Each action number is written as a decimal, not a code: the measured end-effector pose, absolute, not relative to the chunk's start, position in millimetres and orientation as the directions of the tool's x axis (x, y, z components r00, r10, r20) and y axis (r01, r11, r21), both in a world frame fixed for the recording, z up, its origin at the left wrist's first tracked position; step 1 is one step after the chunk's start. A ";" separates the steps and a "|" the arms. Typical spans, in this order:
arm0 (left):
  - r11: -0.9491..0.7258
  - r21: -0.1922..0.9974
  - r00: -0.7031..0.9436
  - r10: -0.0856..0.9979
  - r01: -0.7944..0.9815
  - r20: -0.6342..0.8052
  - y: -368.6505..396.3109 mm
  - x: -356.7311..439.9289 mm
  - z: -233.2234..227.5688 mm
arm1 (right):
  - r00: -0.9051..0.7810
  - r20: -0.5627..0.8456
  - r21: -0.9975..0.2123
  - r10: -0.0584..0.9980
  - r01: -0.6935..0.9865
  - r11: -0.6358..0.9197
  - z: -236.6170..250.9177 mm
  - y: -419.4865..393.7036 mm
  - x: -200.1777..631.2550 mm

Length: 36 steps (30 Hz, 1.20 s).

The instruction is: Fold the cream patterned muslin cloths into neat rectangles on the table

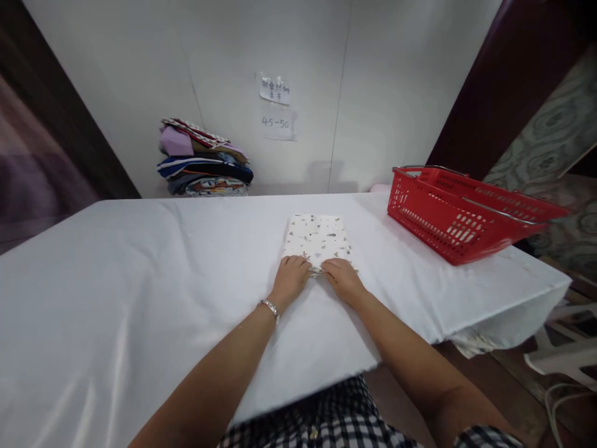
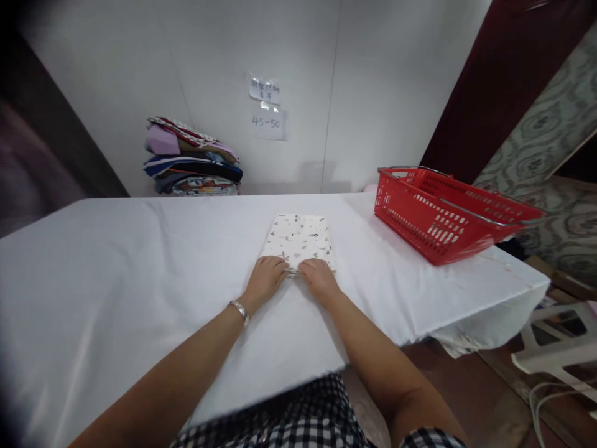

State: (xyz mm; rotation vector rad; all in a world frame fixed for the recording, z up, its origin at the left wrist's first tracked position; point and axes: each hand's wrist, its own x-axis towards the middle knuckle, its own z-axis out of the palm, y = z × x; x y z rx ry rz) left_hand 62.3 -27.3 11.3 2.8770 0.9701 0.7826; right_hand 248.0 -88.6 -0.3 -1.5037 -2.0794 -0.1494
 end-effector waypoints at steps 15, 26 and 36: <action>-0.833 0.205 0.673 0.539 0.513 0.506 -24.7 56.8 6.5 | 0.303 0.567 -0.684 0.766 0.691 0.234 -10.9 -115.4 305.3; -0.842 0.226 0.674 0.530 0.490 0.515 -23.2 57.6 5.7 | 0.545 0.282 -0.902 0.790 0.431 0.025 -9.1 -107.8 297.5; -0.840 0.232 0.678 0.535 0.491 0.503 -23.4 58.6 6.3 | 0.472 0.358 -0.765 0.806 0.644 -0.037 -5.9 -103.8 291.5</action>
